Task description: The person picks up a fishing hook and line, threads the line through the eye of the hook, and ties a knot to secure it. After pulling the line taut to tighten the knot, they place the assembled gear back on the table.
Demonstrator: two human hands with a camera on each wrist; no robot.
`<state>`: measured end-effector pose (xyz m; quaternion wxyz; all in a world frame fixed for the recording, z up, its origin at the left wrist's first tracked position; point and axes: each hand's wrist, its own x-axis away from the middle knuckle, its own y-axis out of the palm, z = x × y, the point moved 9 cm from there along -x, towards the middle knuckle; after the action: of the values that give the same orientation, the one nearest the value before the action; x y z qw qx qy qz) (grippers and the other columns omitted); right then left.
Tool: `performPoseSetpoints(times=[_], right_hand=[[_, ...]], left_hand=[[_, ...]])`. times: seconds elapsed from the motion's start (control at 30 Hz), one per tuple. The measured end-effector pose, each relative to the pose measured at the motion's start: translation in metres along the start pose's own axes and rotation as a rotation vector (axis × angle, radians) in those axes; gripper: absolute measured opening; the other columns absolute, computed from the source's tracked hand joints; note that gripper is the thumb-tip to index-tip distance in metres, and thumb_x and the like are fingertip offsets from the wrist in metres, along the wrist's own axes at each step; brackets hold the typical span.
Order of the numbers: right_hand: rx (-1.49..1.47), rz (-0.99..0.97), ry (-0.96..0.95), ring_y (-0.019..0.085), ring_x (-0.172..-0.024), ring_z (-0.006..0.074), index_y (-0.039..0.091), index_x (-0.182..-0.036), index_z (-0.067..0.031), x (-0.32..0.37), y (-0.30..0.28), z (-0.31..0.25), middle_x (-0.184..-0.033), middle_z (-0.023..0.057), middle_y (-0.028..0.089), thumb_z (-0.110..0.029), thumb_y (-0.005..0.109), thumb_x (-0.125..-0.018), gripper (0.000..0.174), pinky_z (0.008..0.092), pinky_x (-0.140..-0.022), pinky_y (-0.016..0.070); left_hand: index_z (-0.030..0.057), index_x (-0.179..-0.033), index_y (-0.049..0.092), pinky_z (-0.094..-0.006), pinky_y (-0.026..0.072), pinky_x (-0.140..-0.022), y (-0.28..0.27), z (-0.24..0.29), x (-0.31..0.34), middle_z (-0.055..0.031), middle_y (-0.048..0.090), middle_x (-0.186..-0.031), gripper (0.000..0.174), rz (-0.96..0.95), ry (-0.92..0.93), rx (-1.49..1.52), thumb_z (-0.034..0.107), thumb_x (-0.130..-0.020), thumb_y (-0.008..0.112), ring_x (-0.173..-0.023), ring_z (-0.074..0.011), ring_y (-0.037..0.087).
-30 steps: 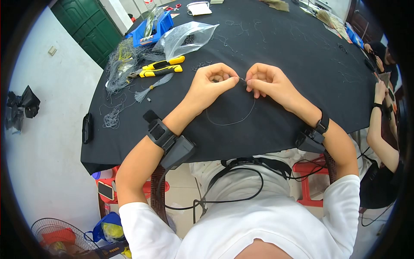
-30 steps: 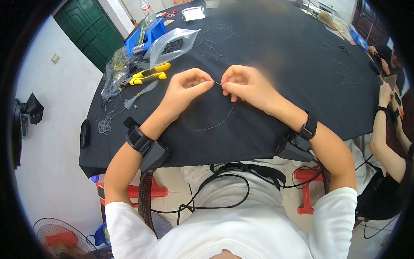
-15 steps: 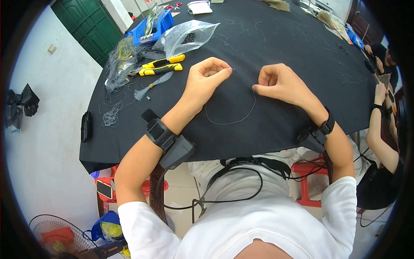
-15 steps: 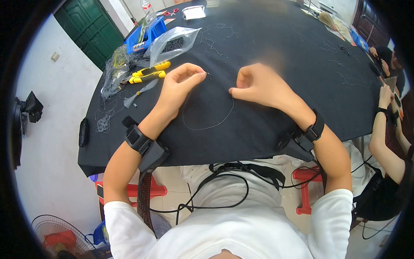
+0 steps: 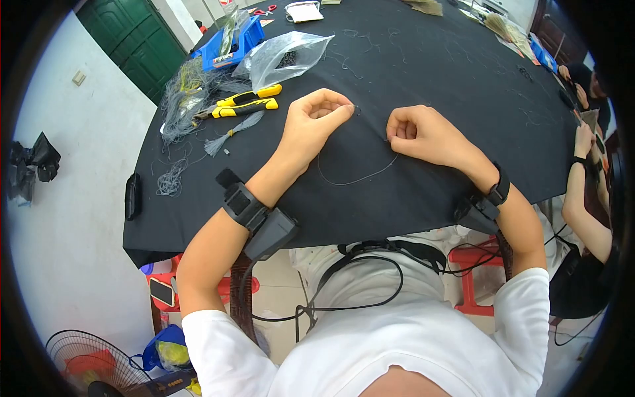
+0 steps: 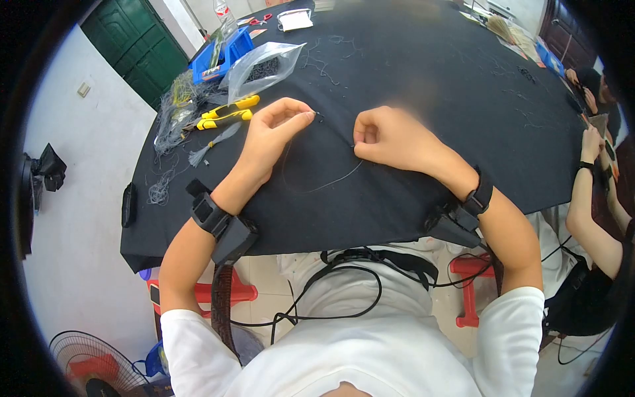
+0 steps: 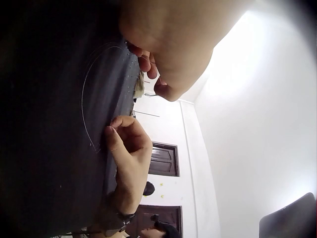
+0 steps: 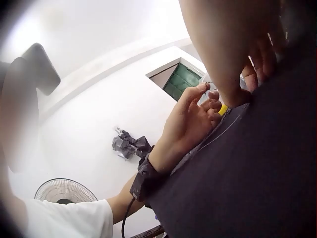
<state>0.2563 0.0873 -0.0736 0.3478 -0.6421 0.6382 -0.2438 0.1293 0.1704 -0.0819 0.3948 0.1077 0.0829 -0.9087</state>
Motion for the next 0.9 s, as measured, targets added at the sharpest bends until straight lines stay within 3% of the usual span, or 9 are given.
performPoseSetpoints(times=[0.13, 0.27, 0.37, 0.5, 0.53, 0.63, 0.67, 0.77, 0.9], right_hand=[[-0.165, 0.052, -0.053, 0.059, -0.064, 0.0133, 0.058, -0.082, -0.0018, -0.005, -0.004, 0.007, -0.073, 0.0067, 0.063, -0.016, 0.056, -0.08, 0.015, 0.026, -0.059, 0.0449], [-0.593, 0.145, 0.045, 0.064, -0.082, 0.0159, 0.053, -0.097, -0.004, -0.007, -0.029, 0.005, -0.092, 0.0109, 0.065, -0.024, 0.047, -0.092, 0.021, 0.0257, -0.07, 0.0473], [-0.83, 0.254, 0.098, 0.06, -0.078, 0.0142, 0.053, -0.095, -0.0051, -0.011, -0.049, 0.008, -0.087, 0.0077, 0.062, -0.025, 0.05, -0.091, 0.021, 0.0245, -0.069, 0.047], [-0.965, 0.19, 0.111, 0.049, -0.068, 0.0088, 0.056, -0.098, -0.0062, -0.024, -0.059, 0.008, -0.078, -0.0004, 0.054, -0.026, 0.054, -0.089, 0.022, 0.0211, -0.061, 0.041], [-0.975, 0.296, 0.056, 0.037, -0.058, 0.0026, 0.059, -0.091, -0.0093, -0.022, -0.063, -0.003, -0.072, -0.0057, 0.051, -0.022, 0.059, -0.088, 0.013, 0.0193, -0.049, 0.027], [-0.498, 0.548, -0.059, 0.037, -0.06, 0.0006, 0.062, -0.094, -0.0068, -0.017, -0.07, -0.013, -0.076, -0.0059, 0.054, -0.02, 0.06, -0.087, 0.015, 0.0193, -0.05, 0.0274], [-0.42, 0.559, -0.107, 0.053, -0.075, 0.0072, 0.065, -0.094, -0.0056, -0.015, -0.066, -0.013, -0.081, 0.0003, 0.061, -0.025, 0.062, -0.084, 0.022, 0.0208, -0.067, 0.0409], [-0.304, 0.403, -0.21, 0.054, -0.076, 0.0083, 0.064, -0.094, -0.0034, -0.023, -0.045, -0.008, -0.082, 0.0008, 0.062, -0.025, 0.061, -0.085, 0.024, 0.0221, -0.071, 0.0418], [-0.435, 0.317, -0.131, 0.056, -0.073, 0.0078, 0.064, -0.092, -0.0007, -0.018, -0.035, -0.014, -0.08, 0.0026, 0.062, -0.021, 0.061, -0.084, 0.022, 0.0214, -0.068, 0.0435]], left_hand=[[0.005, -0.092, 0.063, -0.0191, 0.0412, -0.071, -0.001, 0.002, 0.0, -0.0003, 0.062, -0.087, 0.011, 0.022, 0.012, 0.012, 0.013, -0.084, 0.062, -0.078, -0.0059, 0.055], [0.0062, -0.091, 0.063, -0.0177, 0.0376, -0.062, -0.005, 0.003, 0.002, 0.0017, 0.059, -0.08, 0.011, 0.074, -0.02, 0.097, 0.015, -0.085, 0.061, -0.07, -0.004, 0.052], [0.0069, -0.091, 0.063, -0.0168, 0.0354, -0.058, -0.006, -0.003, 0.002, 0.0034, 0.056, -0.075, 0.01, 0.087, -0.081, 0.126, 0.015, -0.085, 0.061, -0.067, -0.0025, 0.05], [0.0073, -0.091, 0.062, -0.0163, 0.0339, -0.057, -0.001, 0.0, 0.002, 0.005, 0.054, -0.071, 0.01, 0.064, -0.079, 0.119, 0.015, -0.085, 0.061, -0.065, -0.0014, 0.047], [0.0073, -0.091, 0.062, -0.0163, 0.0336, -0.057, -0.001, 0.0, 0.003, 0.0053, 0.053, -0.071, 0.01, 0.059, -0.079, 0.119, 0.015, -0.085, 0.061, -0.064, -0.0014, 0.046], [0.0071, -0.091, 0.062, -0.0165, 0.0323, -0.057, 0.001, 0.002, 0.003, 0.0061, 0.053, -0.07, 0.01, 0.039, -0.056, 0.115, 0.015, -0.085, 0.061, -0.064, -0.0012, 0.044], [0.0072, -0.09, 0.062, -0.0165, 0.032, -0.057, 0.002, 0.004, 0.003, 0.0061, 0.053, -0.071, 0.01, 0.03, -0.034, 0.127, 0.015, -0.085, 0.062, -0.064, -0.0011, 0.044], [0.0074, -0.09, 0.062, -0.0167, 0.0314, -0.057, 0.005, 0.005, 0.005, 0.0058, 0.055, -0.073, 0.01, 0.003, -0.004, 0.136, 0.016, -0.084, 0.062, -0.064, -0.001, 0.044], [0.0072, -0.091, 0.062, -0.0166, 0.0313, -0.057, 0.005, 0.008, 0.004, 0.0054, 0.057, -0.075, 0.011, -0.006, 0.005, 0.089, 0.016, -0.084, 0.062, -0.064, -0.0008, 0.043]])
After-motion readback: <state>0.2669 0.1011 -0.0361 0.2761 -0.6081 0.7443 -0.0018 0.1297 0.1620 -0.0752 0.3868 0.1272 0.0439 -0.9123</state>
